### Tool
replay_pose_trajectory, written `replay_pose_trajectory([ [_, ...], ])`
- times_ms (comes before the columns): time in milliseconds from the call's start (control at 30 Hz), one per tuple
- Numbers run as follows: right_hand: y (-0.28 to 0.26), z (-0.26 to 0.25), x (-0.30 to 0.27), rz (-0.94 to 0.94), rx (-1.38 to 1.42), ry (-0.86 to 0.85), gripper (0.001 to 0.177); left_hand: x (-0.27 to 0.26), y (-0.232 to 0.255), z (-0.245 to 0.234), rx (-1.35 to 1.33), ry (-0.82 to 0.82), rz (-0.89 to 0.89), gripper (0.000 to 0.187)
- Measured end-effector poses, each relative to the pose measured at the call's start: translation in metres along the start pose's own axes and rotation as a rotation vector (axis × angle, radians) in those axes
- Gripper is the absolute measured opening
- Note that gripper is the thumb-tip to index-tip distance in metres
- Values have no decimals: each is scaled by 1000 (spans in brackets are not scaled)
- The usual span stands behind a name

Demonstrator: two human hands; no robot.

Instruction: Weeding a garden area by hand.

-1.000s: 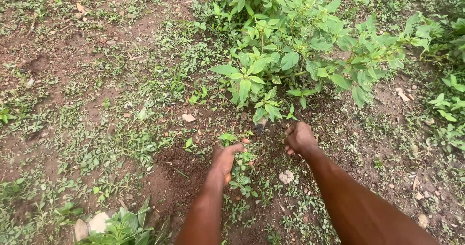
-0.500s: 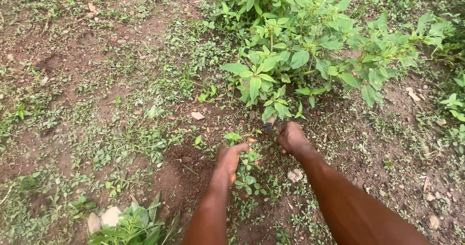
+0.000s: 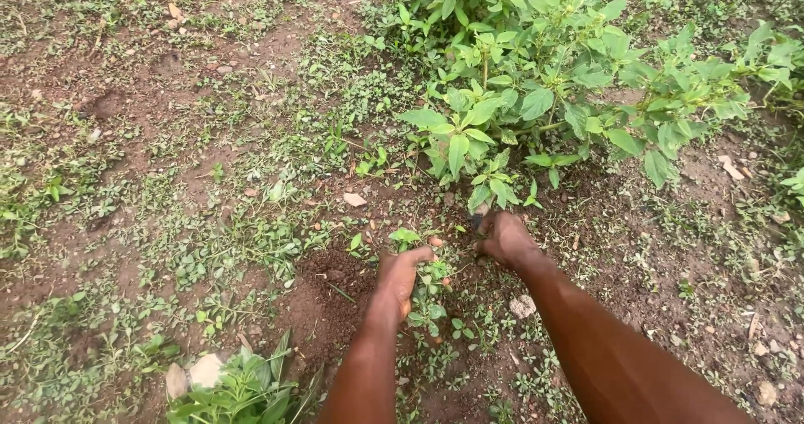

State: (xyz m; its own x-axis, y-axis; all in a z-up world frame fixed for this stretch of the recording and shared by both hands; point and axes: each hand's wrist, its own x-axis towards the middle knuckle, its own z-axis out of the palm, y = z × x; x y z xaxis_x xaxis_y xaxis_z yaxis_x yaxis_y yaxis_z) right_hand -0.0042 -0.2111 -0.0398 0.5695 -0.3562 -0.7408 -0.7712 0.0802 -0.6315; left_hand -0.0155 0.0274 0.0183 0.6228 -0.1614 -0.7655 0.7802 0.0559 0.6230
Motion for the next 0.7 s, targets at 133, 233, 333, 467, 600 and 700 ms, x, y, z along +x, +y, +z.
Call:
replay_pose_trajectory([
  [133,8,13,-29,-220,-887,-58,16,-8,4,1,-16,49,-56,68],
  [233,7,12,-18,-10,-140,34,37,-9,2,1,44,2,-39,56],
  [333,-28,2,-41,-99,-537,139,19,-4,0,0,30,2,-21,53],
  [467,-20,-9,-40,-143,-678,101,9,2,-5,0,54,2,14,43],
  [600,12,1,-31,-265,-763,16,16,1,-9,4,32,-1,-1,34],
  [700,18,5,-16,-132,-703,72,21,-6,-4,8,56,-18,16,33],
])
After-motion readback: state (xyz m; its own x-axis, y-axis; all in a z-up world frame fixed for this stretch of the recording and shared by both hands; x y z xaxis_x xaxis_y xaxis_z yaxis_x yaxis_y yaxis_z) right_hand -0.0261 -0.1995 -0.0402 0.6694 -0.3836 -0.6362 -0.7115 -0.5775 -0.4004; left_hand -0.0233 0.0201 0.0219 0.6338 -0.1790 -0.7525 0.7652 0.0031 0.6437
